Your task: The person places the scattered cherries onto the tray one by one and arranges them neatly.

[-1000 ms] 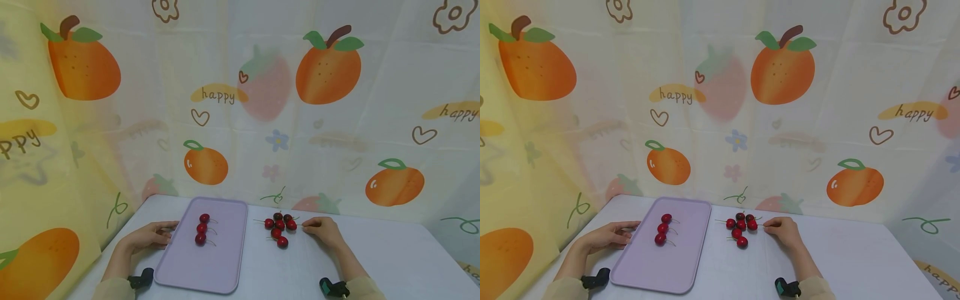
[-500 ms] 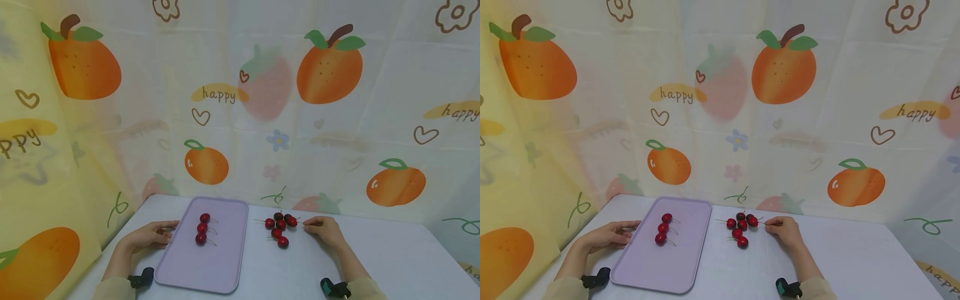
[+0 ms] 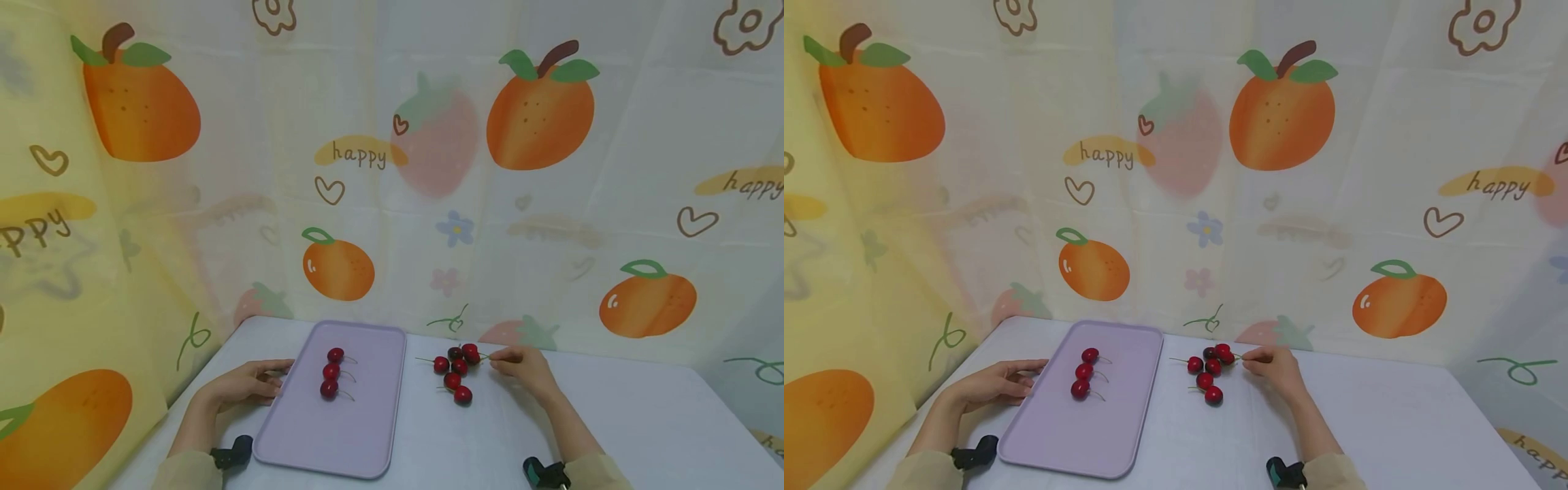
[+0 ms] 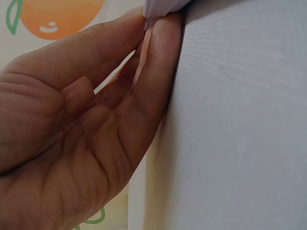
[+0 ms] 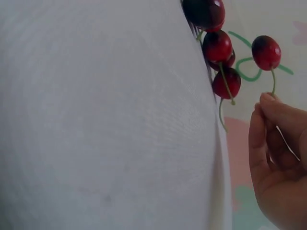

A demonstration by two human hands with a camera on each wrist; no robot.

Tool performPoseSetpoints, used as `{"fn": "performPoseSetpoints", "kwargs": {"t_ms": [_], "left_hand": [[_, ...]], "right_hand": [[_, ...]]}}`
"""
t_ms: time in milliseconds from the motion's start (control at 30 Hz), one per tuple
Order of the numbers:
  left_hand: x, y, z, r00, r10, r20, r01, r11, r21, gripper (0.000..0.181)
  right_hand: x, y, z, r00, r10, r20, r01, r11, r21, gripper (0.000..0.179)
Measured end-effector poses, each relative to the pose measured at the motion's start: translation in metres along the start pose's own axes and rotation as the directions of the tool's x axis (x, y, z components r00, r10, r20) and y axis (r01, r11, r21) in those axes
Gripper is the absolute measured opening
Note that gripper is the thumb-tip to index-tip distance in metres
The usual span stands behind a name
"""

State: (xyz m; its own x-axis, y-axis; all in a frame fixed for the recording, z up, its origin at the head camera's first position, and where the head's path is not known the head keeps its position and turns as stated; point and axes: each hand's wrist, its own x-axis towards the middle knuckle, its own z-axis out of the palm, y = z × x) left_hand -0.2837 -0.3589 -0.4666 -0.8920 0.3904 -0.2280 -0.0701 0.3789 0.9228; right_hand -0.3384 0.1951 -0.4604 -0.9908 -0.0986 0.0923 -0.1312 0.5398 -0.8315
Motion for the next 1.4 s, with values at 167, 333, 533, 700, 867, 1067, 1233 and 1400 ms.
{"fn": "performPoseSetpoints", "kwargs": {"t_ms": [167,333,533,700,867,1067,1233,1400], "left_hand": [[-0.001,0.0,0.0,1.0,0.004,0.009,-0.004,1.0,-0.006,0.071],[-0.001,0.001,0.0,1.0,0.011,0.017,-0.011,1.0,-0.006,0.071],[-0.001,0.0,0.0,1.0,0.008,0.014,-0.008,1.0,0.005,0.07],[-0.001,0.0,0.0,1.0,0.008,0.006,-0.008,1.0,0.016,0.069],[-0.001,0.0,0.0,1.0,0.021,0.016,-0.021,1.0,0.016,0.069],[-0.001,0.0,0.0,0.999,0.033,0.025,-0.034,0.999,0.016,0.068],[-0.001,0.0,0.0,0.999,0.034,0.027,-0.034,0.999,0.004,0.069],[-0.002,0.001,0.001,0.999,0.026,0.022,-0.026,1.0,-0.003,0.068]], "right_hand": [[0.0,-0.007,0.005,1.0,-0.014,0.008,0.013,1.0,0.012,0.021],[-0.001,-0.014,0.012,0.999,-0.036,0.02,0.035,0.999,0.034,0.02],[-0.002,-0.024,0.023,0.998,-0.046,0.038,0.043,0.997,0.062,0.018],[-0.004,-0.037,0.034,0.999,-0.034,0.032,0.032,0.998,0.063,0.015],[-0.008,-0.052,0.048,0.999,-0.006,0.033,0.003,0.998,0.068,0.012],[-0.014,-0.067,0.065,0.997,-0.014,0.076,0.008,0.996,0.086,0.012],[-0.018,-0.077,0.078,0.993,-0.055,0.109,0.042,0.992,0.117,0.013],[-0.02,-0.085,0.092,0.987,-0.104,0.126,0.085,0.985,0.148,0.015]]}}
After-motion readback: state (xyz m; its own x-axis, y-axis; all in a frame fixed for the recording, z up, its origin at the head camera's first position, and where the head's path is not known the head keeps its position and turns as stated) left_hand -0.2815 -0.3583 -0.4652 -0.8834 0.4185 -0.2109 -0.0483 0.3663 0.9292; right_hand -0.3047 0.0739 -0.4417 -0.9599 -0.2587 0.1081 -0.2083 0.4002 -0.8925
